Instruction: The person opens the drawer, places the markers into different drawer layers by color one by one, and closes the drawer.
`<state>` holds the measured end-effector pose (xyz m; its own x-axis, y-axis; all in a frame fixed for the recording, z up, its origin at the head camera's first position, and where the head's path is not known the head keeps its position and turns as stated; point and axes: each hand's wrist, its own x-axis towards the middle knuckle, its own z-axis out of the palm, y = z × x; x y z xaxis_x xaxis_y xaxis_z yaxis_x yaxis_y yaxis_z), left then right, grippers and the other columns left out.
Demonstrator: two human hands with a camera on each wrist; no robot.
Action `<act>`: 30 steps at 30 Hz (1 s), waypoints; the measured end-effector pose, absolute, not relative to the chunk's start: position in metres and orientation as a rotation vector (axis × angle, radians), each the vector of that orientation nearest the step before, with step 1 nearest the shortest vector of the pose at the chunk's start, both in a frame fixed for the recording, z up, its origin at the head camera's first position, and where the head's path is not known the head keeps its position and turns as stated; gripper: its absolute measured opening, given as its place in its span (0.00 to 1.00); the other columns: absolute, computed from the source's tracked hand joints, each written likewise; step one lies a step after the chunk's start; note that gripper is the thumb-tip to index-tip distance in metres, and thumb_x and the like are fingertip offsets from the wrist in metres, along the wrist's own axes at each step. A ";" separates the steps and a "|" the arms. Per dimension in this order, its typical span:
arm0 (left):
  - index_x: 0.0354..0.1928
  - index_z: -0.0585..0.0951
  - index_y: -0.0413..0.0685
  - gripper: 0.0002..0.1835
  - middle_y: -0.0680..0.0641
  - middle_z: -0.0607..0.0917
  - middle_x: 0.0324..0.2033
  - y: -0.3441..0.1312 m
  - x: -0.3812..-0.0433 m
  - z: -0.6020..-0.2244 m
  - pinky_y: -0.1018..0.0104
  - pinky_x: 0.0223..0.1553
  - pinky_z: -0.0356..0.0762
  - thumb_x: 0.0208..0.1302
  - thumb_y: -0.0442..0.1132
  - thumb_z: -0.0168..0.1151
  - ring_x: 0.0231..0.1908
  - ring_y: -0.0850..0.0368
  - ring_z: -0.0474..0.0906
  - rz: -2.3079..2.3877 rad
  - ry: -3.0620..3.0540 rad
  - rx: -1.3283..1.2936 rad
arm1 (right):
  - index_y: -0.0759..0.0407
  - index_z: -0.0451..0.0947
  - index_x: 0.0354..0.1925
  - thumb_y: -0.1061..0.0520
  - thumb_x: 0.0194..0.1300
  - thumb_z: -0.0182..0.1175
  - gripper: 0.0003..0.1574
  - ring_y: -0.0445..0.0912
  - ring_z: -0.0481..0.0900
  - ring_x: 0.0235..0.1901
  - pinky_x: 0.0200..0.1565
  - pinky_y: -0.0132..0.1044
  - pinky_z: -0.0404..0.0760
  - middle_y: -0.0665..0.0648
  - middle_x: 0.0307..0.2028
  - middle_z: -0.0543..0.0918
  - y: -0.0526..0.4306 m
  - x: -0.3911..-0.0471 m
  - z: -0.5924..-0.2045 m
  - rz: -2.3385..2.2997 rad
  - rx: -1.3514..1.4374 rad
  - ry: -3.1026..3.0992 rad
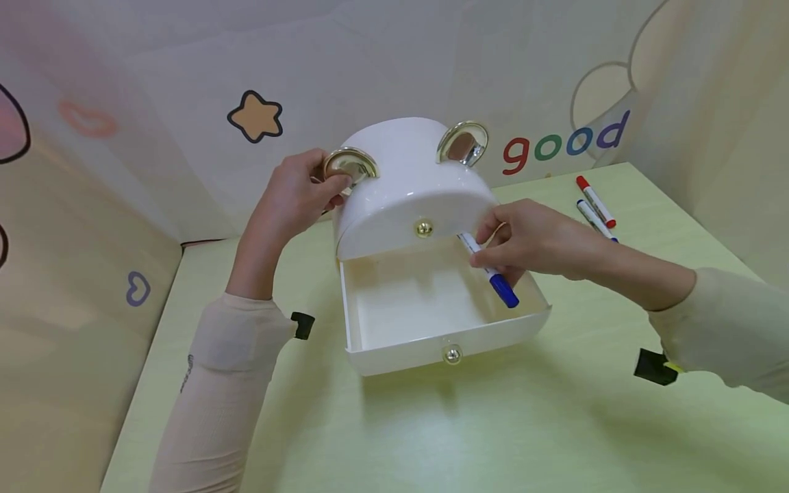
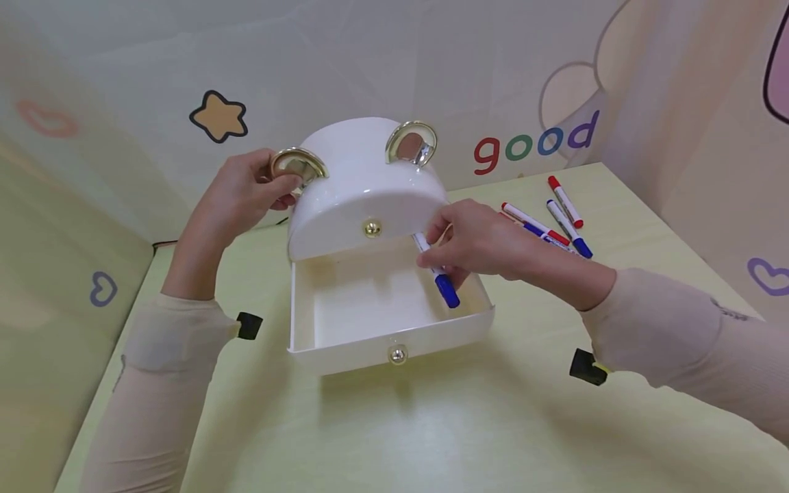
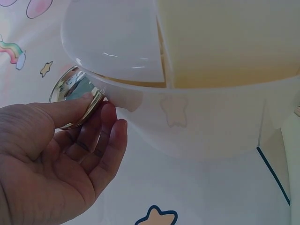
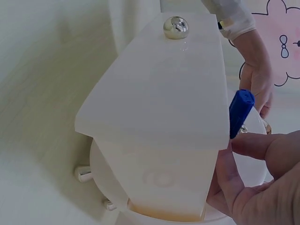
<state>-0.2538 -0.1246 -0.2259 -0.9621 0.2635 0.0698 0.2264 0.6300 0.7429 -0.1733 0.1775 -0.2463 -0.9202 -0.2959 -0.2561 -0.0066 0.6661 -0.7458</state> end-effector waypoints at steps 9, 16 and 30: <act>0.51 0.76 0.37 0.10 0.37 0.82 0.45 -0.127 -0.252 -0.226 0.62 0.45 0.81 0.77 0.38 0.58 0.44 0.46 0.83 1.256 2.788 0.403 | 0.65 0.80 0.46 0.54 0.71 0.68 0.15 0.51 0.85 0.25 0.35 0.42 0.89 0.62 0.34 0.83 0.182 -0.169 -0.246 -1.100 -0.248 2.579; 0.52 0.76 0.36 0.11 0.37 0.82 0.46 -0.130 -0.250 -0.224 0.63 0.46 0.81 0.77 0.38 0.58 0.44 0.45 0.83 1.247 2.796 0.385 | 0.63 0.81 0.49 0.51 0.74 0.64 0.16 0.53 0.82 0.24 0.31 0.42 0.86 0.59 0.33 0.83 0.203 -0.165 -0.240 -1.118 -0.197 2.675; 0.54 0.76 0.35 0.12 0.36 0.82 0.47 -0.133 -0.249 -0.223 0.59 0.50 0.83 0.78 0.38 0.58 0.46 0.43 0.83 1.231 2.805 0.382 | 0.67 0.77 0.60 0.47 0.77 0.60 0.27 0.52 0.81 0.32 0.32 0.42 0.81 0.55 0.36 0.83 0.269 -0.180 -0.255 -0.988 -0.062 2.785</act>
